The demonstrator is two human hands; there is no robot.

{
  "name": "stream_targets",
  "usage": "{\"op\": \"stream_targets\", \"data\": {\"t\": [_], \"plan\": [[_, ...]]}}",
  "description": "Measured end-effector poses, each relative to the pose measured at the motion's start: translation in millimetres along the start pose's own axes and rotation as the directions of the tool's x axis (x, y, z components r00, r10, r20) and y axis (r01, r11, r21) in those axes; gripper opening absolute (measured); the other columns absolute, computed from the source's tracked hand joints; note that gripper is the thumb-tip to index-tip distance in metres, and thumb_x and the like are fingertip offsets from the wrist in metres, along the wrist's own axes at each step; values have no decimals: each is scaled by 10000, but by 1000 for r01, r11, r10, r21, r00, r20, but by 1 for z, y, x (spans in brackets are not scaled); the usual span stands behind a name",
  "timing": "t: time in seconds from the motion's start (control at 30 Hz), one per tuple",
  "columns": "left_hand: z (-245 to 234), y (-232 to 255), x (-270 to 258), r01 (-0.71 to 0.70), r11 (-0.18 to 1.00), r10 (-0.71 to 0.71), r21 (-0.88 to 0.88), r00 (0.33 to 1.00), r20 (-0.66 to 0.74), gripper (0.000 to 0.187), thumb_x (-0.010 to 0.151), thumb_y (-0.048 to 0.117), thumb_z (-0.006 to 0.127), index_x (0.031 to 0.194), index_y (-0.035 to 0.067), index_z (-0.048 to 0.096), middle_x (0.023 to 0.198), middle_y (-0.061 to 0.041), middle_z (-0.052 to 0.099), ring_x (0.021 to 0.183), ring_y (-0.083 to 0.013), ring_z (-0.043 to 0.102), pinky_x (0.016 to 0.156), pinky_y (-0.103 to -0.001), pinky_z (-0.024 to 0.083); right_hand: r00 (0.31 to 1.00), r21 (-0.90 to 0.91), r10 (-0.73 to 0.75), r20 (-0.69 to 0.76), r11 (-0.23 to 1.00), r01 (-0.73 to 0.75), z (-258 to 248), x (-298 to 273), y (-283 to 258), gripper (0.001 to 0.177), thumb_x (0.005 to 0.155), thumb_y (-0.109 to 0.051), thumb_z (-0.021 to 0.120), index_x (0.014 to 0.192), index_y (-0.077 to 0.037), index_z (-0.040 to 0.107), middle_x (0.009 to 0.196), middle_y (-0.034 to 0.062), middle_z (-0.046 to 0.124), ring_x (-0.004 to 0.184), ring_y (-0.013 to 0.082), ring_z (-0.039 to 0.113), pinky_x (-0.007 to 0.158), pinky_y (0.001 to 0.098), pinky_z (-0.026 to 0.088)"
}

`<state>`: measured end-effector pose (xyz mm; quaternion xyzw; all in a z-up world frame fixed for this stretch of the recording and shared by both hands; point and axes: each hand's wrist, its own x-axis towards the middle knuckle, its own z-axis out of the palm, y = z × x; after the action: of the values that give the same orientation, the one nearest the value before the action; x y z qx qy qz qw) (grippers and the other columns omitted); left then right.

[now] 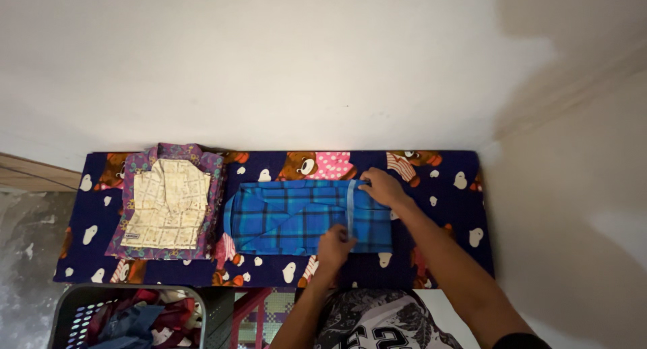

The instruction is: The person takes a blue shirt from a basket and folds it on a patterned surface.

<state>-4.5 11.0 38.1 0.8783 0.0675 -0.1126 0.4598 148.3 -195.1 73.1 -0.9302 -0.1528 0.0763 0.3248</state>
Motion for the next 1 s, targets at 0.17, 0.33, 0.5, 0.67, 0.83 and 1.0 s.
{"op": "stream_targets", "data": {"t": [0.17,0.33,0.5,0.67,0.83,1.0], "plan": [[-3,-3,3,42,997,-47,71,996,79,422,736,289,892,1033,62,696,903,-141,765,841,-313,750,743,-423,581,999,-43,17,-32,999,-19,7,-8,-7,263,851,-265,786,1047,-108,707,1053,104,661,1008,331,664,827,431,539],[-4,-2,1,31,995,-40,95,995,91,334,728,268,892,917,54,718,895,-136,763,838,-317,740,735,-432,573,971,138,17,-240,990,16,0,-29,-22,391,857,-206,723,1223,-101,629,1181,142,616,1010,328,661,866,410,550],[-7,0,3,26,998,-31,60,995,92,307,732,252,880,904,62,712,835,-135,758,798,-311,739,716,-431,568,854,-133,-28,-520,990,-49,10,-81,-34,511,964,-254,639,1414,-35,535,1451,186,548,1333,391,551,1094,481,444],[-8,3,6,51,993,-63,105,991,115,307,712,252,892,879,62,717,804,-108,741,776,-302,732,695,-430,560,966,-345,147,-214,914,-216,33,-92,-24,821,995,-529,498,1549,37,280,1636,236,269,1519,420,232,1196,567,237],[-9,3,8,38,996,-49,84,989,140,314,715,265,888,878,63,709,788,-105,741,762,-293,740,683,-422,567,957,-396,119,-265,891,-221,40,-92,-23,825,983,-555,494,1548,17,306,1638,209,282,1510,424,250,1189,582,234],[-9,0,8,27,995,-40,91,989,145,330,707,273,895,873,61,705,784,-109,746,758,-292,743,678,-423,569,947,-431,91,-309,874,-224,42,-94,-26,815,972,-546,499,1539,11,322,1625,201,295,1495,435,261,1182,593,229]]}}
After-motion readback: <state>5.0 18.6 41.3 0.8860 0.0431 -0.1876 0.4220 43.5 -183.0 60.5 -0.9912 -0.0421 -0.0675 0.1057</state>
